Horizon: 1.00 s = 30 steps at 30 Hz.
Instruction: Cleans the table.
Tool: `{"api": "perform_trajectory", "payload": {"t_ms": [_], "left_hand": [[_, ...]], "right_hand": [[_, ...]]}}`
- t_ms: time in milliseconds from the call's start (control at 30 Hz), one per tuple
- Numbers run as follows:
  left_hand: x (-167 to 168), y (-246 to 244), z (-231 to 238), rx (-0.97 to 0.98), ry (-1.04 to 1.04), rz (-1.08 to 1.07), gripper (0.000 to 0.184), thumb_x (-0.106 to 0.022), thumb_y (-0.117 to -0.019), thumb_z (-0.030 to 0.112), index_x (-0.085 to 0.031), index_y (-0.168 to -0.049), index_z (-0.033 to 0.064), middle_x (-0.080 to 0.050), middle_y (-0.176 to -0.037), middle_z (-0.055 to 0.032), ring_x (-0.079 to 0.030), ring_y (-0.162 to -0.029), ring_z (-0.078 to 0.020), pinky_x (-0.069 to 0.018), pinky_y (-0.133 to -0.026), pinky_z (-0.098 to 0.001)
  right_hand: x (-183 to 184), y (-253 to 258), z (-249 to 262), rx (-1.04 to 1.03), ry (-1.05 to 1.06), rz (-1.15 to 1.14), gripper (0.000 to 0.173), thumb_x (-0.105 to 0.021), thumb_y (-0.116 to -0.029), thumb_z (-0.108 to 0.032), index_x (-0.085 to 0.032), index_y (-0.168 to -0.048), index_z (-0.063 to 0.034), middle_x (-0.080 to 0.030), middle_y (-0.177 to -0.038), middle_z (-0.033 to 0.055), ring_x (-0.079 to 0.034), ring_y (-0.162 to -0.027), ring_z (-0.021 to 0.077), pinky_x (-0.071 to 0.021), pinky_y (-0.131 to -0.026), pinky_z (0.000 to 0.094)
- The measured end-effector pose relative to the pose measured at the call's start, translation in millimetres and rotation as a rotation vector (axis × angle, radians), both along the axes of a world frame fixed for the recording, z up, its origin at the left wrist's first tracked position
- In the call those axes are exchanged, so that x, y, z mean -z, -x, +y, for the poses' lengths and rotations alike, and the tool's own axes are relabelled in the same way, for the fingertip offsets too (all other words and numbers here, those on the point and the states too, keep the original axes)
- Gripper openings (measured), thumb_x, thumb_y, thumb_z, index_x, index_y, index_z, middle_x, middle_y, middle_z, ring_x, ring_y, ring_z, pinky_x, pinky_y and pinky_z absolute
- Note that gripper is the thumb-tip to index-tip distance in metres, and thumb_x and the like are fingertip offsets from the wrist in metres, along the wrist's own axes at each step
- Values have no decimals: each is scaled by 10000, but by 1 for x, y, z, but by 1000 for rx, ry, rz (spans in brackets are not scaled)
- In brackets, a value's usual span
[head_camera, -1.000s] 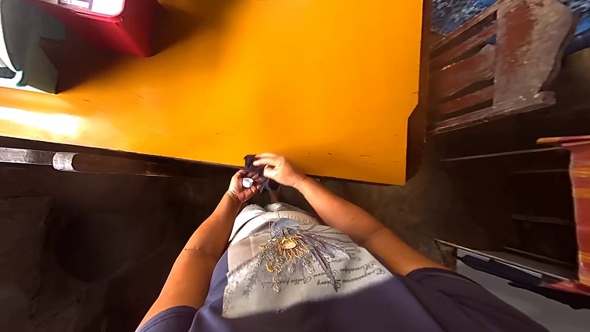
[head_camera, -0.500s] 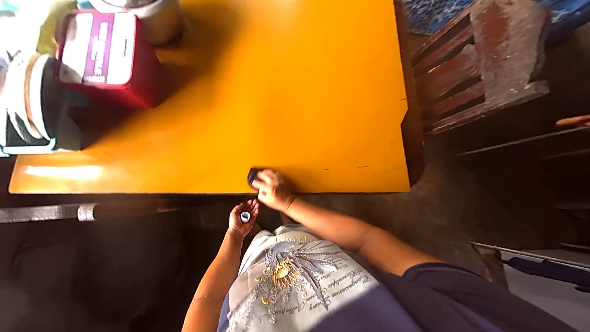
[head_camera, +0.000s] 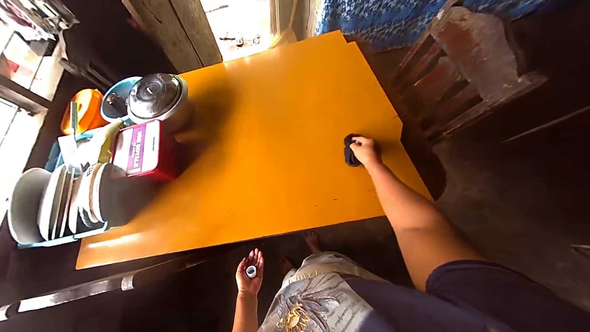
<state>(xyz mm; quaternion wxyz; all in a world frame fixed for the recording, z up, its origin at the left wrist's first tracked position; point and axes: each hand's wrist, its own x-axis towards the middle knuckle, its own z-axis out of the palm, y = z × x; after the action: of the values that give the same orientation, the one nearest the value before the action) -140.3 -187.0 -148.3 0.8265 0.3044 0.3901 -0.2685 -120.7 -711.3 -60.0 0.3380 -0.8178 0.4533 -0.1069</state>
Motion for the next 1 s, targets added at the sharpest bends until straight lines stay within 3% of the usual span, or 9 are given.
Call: {"api": "perform_trajectory", "payload": {"t_ms": [167, 333, 500, 567, 667, 767, 867, 933, 1000], "left_hand": [[1, 4, 13, -57, -53, -48, 444, -287, -1091, 285, -626, -1131, 2, -759, -1055, -103, -753, -971, -223, -622, -851, -346], [4, -1, 10, -71, -74, -56, 470, -278, -1095, 296, -632, -1136, -11, -767, -1047, -95, -753, -986, -221, -616, -876, -345], [0, 1, 1, 24, -107, -153, 528, -171, -1097, 418, -597, -988, 126, -707, -829, -21, -705, -757, -139, -605, -680, -325], [-6, 4, 0, 69, -103, -170, 555, -136, -1097, 434, -598, -1041, 131, -716, -882, -30, -701, -814, -154, -598, -723, -355], [-10, -1, 0, -59, -44, 42, 418, -291, -1089, 302, -600, -1132, 24, -746, -1038, -124, -748, -942, -243, -622, -820, -368], [-11, -2, 10, -152, 15, 112, 418, -315, -1089, 297, -604, -1149, 2, -740, -1104, -147, -745, -1003, -262, -621, -839, -361], [-16, -1, 26, -237, 40, 109, 433, -307, -1091, 294, -614, -1140, -8, -742, -1096, -156, -745, -1007, -271, -622, -841, -364], [-19, -2, 35, -303, 37, 98, 417, -313, -1089, 282, -609, -1147, -6, -738, -1104, -161, -743, -1011, -277, -621, -841, -365], [-20, -3, 45, -363, 29, 83, 417, -321, -1086, 283, -603, -1179, -10, -737, -1107, -163, -745, -1005, -278, -624, -839, -365]], "right_hand": [[22, -39, 70, -94, 202, 115, 420, -686, -909, -203, -684, -1315, -93, -568, -1423, 242, -496, -1360, 441, -394, -1104, 638], [30, -37, 267, -902, 205, -27, 354, -602, -944, -220, -718, -1273, -160, -620, -1394, 166, -559, -1312, 379, -451, -1057, 597], [30, -2, 364, -1517, -294, -279, 225, -667, -884, -6, -786, -1075, -12, -718, -1231, 178, -635, -1215, 359, -440, -1064, 544], [6, -10, 351, -1435, -567, -287, 233, -652, -866, 72, -771, -1065, 48, -734, -1174, 205, -679, -1162, 315, -486, -1068, 460], [-23, -50, 282, -1131, -576, -326, 288, -587, -896, 77, -736, -1142, 51, -711, -1221, 196, -666, -1172, 262, -501, -1055, 410], [-12, -106, 187, -807, -244, -330, 277, -594, -935, 21, -727, -1178, 32, -696, -1252, 207, -671, -1169, 303, -522, -1043, 443], [17, -156, 115, -509, 52, -98, 374, -553, -1021, -158, -649, -1329, 32, -587, -1413, 262, -530, -1358, 404, -386, -1154, 558], [19, -183, 120, -413, 157, 68, 467, -546, -1022, -243, -584, -1416, 4, -510, -1491, 275, -438, -1420, 455, -315, -1153, 648], [12, -208, 166, -445, 224, 124, 468, -593, -990, -246, -599, -1396, -12, -530, -1464, 273, -463, -1385, 478, -347, -1106, 688]]}}
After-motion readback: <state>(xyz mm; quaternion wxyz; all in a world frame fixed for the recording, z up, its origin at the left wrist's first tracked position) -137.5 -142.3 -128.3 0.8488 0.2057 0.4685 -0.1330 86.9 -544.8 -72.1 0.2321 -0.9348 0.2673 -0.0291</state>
